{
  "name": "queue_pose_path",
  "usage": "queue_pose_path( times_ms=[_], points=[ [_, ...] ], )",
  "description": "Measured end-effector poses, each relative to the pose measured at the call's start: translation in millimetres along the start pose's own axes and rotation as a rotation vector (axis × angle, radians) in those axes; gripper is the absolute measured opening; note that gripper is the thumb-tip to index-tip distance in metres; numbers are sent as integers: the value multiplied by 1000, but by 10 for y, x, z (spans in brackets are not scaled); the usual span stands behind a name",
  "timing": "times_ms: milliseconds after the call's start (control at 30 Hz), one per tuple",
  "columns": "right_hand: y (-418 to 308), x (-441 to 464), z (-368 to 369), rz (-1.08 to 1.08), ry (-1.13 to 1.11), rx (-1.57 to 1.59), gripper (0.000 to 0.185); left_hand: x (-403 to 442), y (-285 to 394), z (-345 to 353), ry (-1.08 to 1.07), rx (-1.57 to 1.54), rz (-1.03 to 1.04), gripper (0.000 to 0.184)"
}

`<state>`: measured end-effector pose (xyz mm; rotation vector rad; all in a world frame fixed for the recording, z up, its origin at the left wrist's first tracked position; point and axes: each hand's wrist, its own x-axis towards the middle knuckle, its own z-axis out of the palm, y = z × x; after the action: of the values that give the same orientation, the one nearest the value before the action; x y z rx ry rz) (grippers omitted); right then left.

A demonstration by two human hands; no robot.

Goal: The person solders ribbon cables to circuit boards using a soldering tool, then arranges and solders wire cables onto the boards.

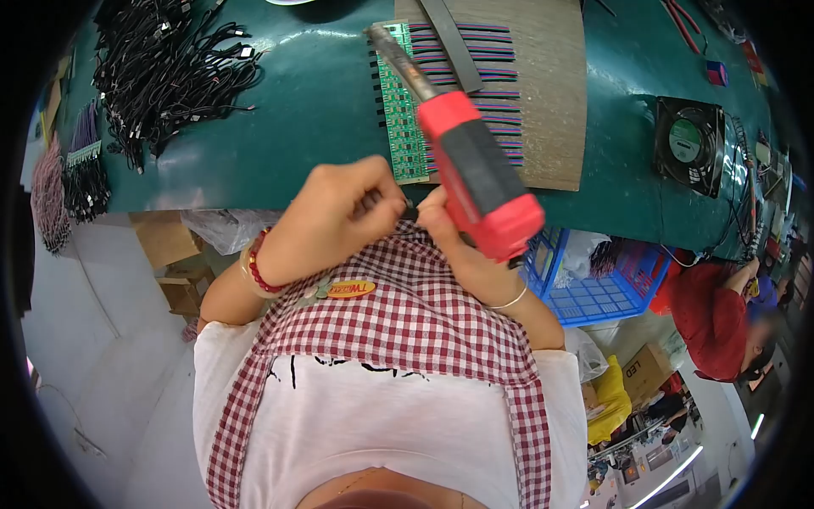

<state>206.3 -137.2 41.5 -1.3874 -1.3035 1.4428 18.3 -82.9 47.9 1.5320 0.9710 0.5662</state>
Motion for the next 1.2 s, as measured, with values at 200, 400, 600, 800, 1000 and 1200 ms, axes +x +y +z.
queue_pose_path(
  times_ms=[200,400,600,800,1000,1200],
  points=[
    [114,-172,-233,-92,226,185,55,245,-352,-221,30,-269,-333,13],
    [271,-484,-399,-3,232,256,59,320,-363,-245,-35,-214,-387,16],
    [445,-654,-458,-13,145,248,55,352,-374,-291,-77,-233,-408,16],
    [538,-721,-432,-4,164,149,52,407,-396,-315,-121,-217,-417,16],
    [618,-771,-450,14,153,99,48,460,-400,-347,-172,-238,-462,15],
    [628,-783,-450,12,138,65,46,454,-378,-338,-159,-258,-462,15]
  ],
)
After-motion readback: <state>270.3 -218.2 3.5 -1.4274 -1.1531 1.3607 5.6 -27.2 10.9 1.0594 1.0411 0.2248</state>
